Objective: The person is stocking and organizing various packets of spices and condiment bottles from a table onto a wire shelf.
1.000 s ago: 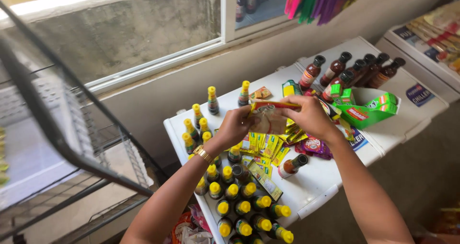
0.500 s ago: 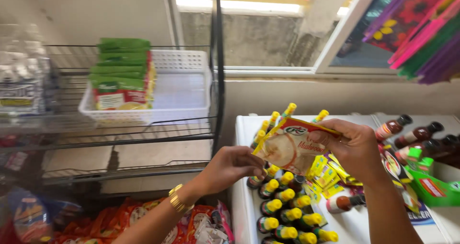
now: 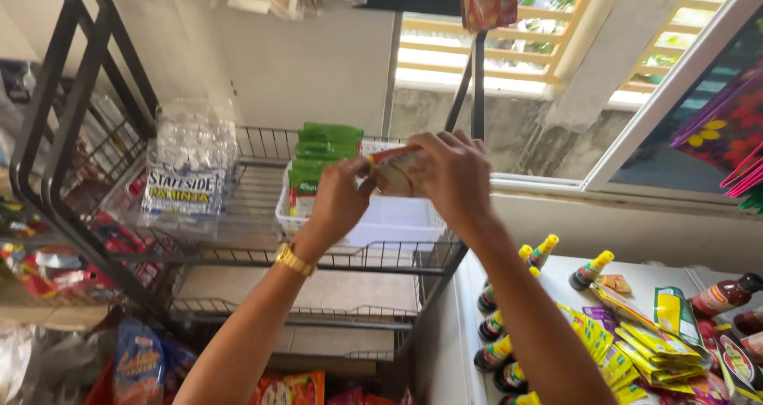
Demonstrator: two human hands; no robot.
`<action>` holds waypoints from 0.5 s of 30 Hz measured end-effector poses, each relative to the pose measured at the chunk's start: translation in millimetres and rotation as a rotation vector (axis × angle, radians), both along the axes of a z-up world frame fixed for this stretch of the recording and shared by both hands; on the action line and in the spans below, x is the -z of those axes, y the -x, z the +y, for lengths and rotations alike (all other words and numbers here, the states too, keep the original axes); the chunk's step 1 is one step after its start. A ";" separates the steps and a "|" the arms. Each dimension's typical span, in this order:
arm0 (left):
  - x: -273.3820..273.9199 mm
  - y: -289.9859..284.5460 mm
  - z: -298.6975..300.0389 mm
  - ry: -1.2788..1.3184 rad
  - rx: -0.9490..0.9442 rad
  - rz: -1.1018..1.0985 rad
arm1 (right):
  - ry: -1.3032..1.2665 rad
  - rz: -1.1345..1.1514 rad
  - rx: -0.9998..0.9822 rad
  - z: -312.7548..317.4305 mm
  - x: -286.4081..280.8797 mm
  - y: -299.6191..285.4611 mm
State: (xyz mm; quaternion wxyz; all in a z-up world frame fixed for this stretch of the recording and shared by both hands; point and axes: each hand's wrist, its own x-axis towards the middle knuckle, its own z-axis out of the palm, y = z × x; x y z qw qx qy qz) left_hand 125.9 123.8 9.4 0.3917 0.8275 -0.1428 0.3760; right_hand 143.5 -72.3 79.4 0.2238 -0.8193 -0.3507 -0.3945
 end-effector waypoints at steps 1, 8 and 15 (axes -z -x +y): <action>-4.3 -16.0 7.7 -0.004 0.010 -0.014 | -0.004 -0.014 0.010 14.4 9.2 -20.0; 8.6 -109.0 37.5 -0.225 -0.192 0.159 | 0.064 0.293 0.429 74.8 52.7 -127.3; 38.5 -171.5 34.2 -0.575 -0.314 0.269 | 0.115 0.459 0.502 77.8 78.2 -174.1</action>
